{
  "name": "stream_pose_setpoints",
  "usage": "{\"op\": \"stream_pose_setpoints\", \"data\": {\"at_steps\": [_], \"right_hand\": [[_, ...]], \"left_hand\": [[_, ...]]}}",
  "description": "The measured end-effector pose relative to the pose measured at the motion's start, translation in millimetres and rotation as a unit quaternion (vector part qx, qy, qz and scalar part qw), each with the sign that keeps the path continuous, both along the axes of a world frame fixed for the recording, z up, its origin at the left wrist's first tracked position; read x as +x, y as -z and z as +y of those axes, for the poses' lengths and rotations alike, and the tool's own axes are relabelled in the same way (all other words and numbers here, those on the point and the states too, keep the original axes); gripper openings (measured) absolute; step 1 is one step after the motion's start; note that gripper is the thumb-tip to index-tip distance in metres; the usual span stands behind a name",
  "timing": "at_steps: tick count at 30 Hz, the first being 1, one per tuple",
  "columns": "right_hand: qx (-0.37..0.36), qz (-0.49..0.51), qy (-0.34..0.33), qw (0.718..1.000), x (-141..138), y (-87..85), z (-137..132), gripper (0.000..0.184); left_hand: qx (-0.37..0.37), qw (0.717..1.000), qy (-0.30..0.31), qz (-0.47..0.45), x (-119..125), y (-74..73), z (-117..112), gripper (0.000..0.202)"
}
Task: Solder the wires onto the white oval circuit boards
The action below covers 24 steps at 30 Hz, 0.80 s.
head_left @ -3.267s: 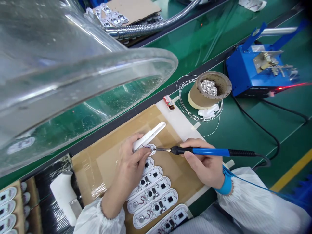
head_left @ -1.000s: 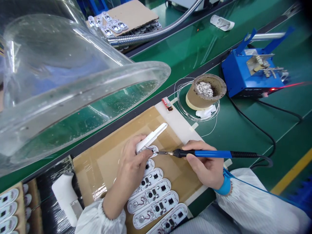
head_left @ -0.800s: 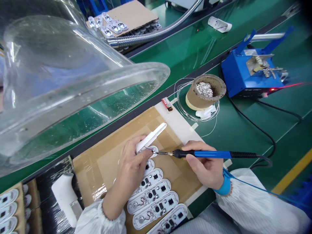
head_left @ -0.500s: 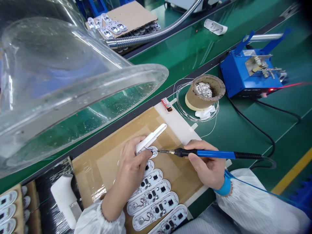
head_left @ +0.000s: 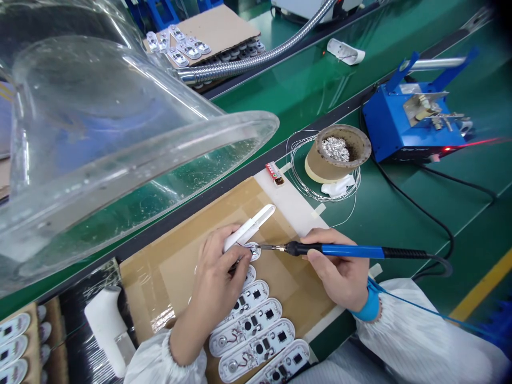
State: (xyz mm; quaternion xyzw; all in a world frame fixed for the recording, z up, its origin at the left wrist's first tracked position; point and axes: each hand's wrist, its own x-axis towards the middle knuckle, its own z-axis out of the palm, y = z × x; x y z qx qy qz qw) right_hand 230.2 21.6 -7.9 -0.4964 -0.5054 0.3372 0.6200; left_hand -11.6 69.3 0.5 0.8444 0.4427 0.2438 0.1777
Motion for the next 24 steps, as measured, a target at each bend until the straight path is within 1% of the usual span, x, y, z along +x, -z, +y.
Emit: {"op": "stream_pose_setpoints", "data": {"at_steps": [4, 13, 24], "right_hand": [[-0.007, -0.008, 0.013, 1.0, -0.5, -0.4, 0.9, 0.007], [-0.006, -0.008, 0.001, 1.0, 0.1, 4.6, -1.2, 0.018], [-0.009, -0.013, -0.008, 1.0, 0.1, 3.8, -1.4, 0.02]], "left_hand": [[-0.006, 1.0, -0.005, 0.012, 3.5, -2.6, 2.4, 0.013], [-0.01, 0.999, 0.005, 0.05, 6.3, -5.9, 7.6, 0.019], [-0.03, 0.997, 0.007, 0.064, 4.7, -9.4, 6.7, 0.018]]}}
